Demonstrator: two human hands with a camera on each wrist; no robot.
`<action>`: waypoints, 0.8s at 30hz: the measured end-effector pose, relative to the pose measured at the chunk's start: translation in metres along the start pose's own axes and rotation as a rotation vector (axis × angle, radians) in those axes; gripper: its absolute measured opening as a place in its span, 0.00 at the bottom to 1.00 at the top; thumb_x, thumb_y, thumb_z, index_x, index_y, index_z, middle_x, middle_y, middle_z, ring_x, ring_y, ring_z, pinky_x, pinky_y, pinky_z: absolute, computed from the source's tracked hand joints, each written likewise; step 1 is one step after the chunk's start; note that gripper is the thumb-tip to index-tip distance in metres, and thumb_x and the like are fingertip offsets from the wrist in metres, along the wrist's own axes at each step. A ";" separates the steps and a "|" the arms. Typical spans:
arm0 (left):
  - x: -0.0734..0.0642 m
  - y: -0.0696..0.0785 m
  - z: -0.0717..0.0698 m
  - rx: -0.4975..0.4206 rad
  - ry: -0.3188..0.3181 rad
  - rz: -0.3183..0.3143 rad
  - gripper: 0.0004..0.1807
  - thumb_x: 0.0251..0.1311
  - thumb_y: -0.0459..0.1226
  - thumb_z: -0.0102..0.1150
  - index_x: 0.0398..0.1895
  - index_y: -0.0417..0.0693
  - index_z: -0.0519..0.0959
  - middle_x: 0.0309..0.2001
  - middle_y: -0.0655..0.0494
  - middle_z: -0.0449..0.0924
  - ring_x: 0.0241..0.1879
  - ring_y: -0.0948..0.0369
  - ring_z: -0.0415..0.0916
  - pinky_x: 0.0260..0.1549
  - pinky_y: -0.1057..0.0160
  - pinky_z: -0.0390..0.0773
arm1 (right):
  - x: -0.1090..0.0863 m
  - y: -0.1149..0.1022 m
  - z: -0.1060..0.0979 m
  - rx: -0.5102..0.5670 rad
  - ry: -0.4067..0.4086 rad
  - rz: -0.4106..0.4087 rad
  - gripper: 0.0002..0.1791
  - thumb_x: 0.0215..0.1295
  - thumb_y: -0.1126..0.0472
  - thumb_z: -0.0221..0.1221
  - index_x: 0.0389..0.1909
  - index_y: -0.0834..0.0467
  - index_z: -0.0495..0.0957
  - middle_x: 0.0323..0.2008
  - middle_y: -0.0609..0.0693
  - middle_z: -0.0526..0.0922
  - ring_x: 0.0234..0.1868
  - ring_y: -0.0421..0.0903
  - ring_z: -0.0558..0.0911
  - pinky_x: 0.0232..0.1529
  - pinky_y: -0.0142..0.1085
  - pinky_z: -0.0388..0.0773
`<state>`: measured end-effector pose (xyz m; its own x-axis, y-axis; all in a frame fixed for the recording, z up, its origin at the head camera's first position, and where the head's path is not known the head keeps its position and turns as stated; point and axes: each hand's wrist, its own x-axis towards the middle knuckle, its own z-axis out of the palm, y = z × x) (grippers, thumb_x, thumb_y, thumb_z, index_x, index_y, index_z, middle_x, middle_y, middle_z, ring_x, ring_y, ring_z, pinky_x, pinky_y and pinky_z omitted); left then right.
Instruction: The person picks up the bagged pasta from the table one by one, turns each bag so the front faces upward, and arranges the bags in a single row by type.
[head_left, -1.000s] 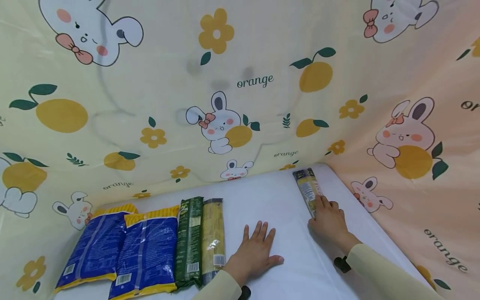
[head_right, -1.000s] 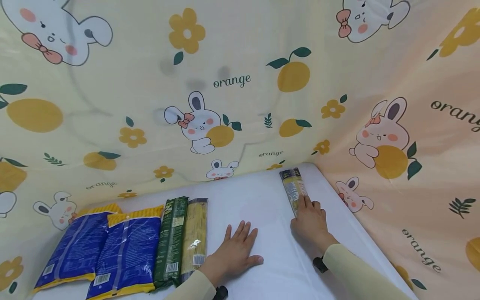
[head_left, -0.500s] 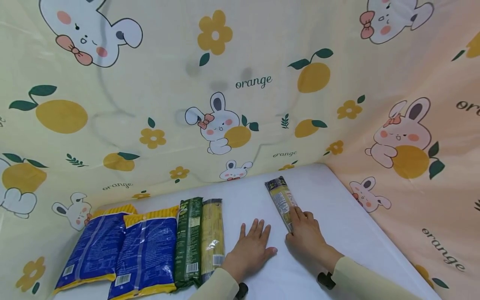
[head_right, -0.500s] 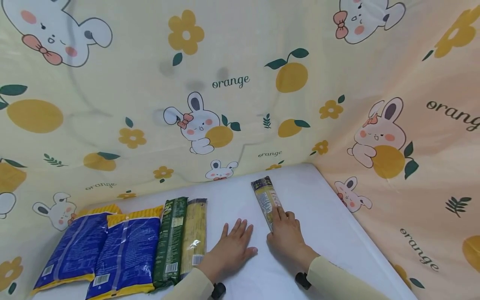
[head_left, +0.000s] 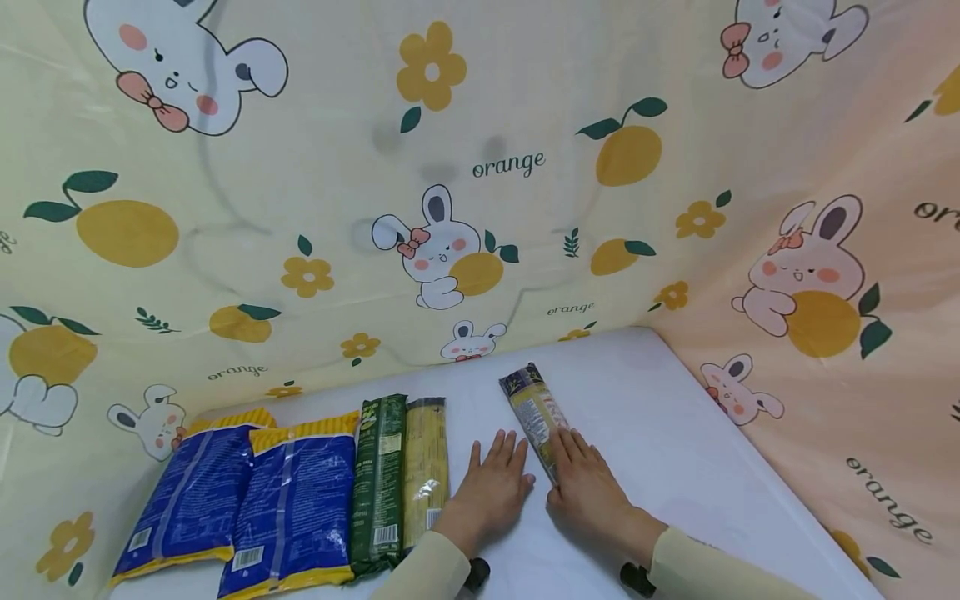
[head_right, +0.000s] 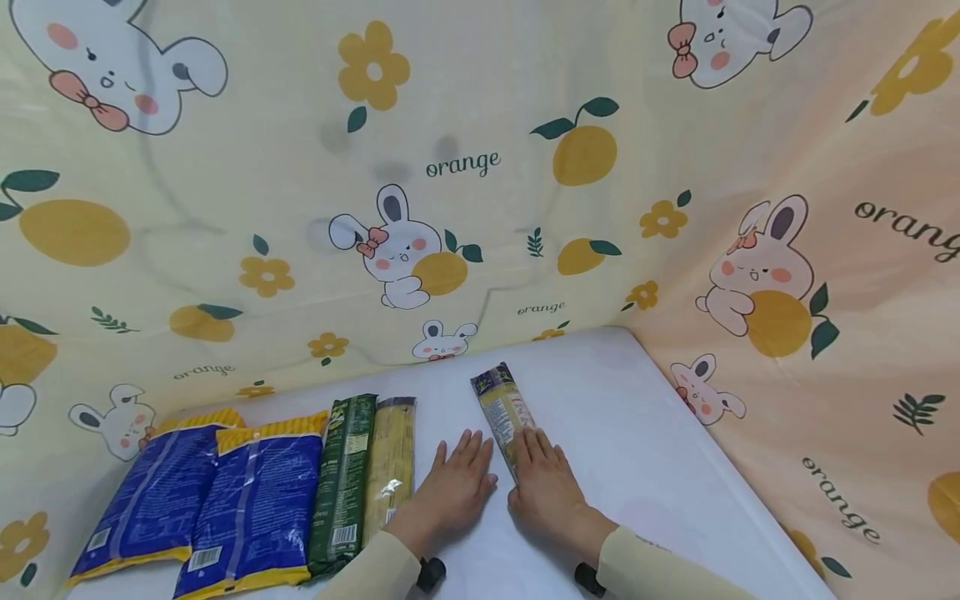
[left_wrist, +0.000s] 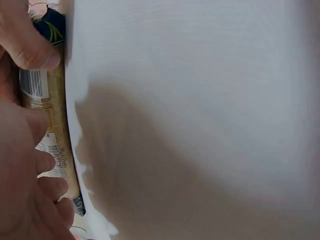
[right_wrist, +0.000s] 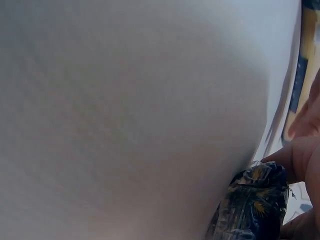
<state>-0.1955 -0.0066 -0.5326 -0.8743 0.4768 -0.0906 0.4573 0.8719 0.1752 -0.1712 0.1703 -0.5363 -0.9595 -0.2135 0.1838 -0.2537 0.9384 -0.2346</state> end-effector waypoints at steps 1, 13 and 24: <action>0.000 0.000 -0.001 0.002 0.012 -0.001 0.32 0.75 0.54 0.34 0.77 0.53 0.53 0.78 0.53 0.49 0.78 0.54 0.44 0.72 0.41 0.48 | -0.001 -0.001 0.001 0.006 -0.002 -0.004 0.43 0.50 0.60 0.58 0.70 0.68 0.60 0.69 0.66 0.66 0.70 0.63 0.65 0.64 0.61 0.65; -0.002 -0.007 -0.009 0.014 0.109 0.025 0.30 0.76 0.50 0.36 0.75 0.47 0.57 0.76 0.48 0.55 0.76 0.50 0.50 0.70 0.40 0.54 | -0.024 -0.032 -0.003 0.107 -0.102 -0.090 0.43 0.51 0.60 0.58 0.70 0.72 0.59 0.70 0.68 0.62 0.72 0.65 0.60 0.68 0.56 0.62; -0.006 -0.018 -0.027 -0.037 0.071 0.026 0.30 0.76 0.48 0.36 0.76 0.47 0.55 0.77 0.49 0.52 0.77 0.51 0.47 0.71 0.42 0.54 | -0.038 -0.043 -0.014 0.359 -0.228 -0.161 0.38 0.69 0.51 0.55 0.73 0.66 0.56 0.74 0.63 0.56 0.76 0.59 0.56 0.68 0.56 0.62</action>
<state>-0.2032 -0.0278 -0.5082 -0.8723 0.4888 -0.0164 0.4746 0.8541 0.2130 -0.1225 0.1417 -0.5195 -0.8966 -0.4410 0.0394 -0.3896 0.7435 -0.5435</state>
